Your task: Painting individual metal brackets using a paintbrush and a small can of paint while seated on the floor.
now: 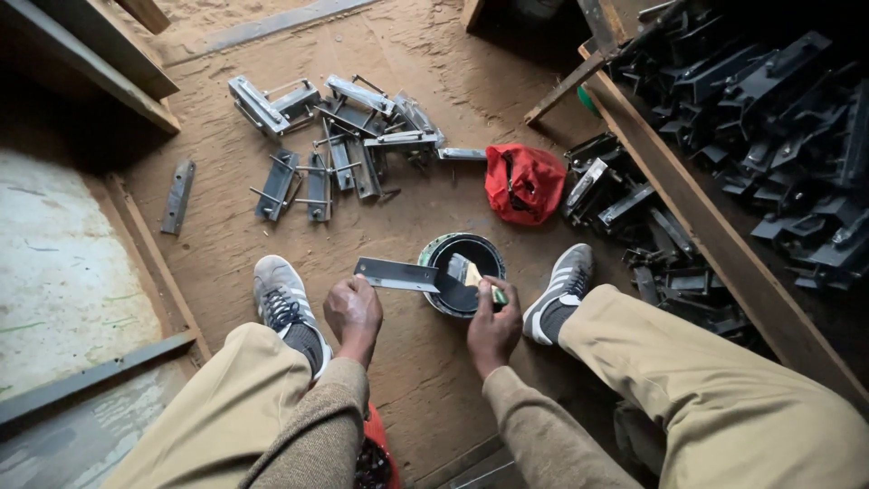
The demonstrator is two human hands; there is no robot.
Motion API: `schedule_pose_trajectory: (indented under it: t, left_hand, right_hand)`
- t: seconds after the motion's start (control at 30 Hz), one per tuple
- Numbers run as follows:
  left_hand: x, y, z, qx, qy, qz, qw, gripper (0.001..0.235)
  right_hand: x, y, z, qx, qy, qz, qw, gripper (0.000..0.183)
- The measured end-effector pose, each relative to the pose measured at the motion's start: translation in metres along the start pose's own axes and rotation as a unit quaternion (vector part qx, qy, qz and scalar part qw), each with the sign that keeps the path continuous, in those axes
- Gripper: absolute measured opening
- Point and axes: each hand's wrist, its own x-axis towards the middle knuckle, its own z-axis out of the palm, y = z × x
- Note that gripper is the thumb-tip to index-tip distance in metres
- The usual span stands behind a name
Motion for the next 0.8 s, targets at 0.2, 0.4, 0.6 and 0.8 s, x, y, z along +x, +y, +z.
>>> schedule_pose_trajectory:
  t: [0.2, 0.4, 0.6, 0.8]
  left_hand:
    - [0.007, -0.009, 0.006, 0.001, 0.005, -0.006, 1.0, 0.04]
    - [0.01, -0.016, 0.005, 0.003, -0.007, -0.016, 1.0, 0.04]
    - [0.008, -0.011, 0.0, -0.007, -0.013, -0.008, 1.0, 0.04]
    - [0.003, -0.007, 0.001, -0.016, -0.002, -0.016, 1.0, 0.038]
  right_hand:
    - [-0.031, 0.017, 0.057, 0.021, -0.022, -0.195, 0.98, 0.006]
    - [-0.071, -0.059, 0.043, 0.016, -0.131, -0.165, 0.977, 0.007]
    - [-0.019, 0.04, 0.059, 0.207, 0.009, 0.06, 0.976, 0.017]
    - [-0.02, -0.002, 0.018, 0.02, 0.048, 0.004, 0.999, 0.014]
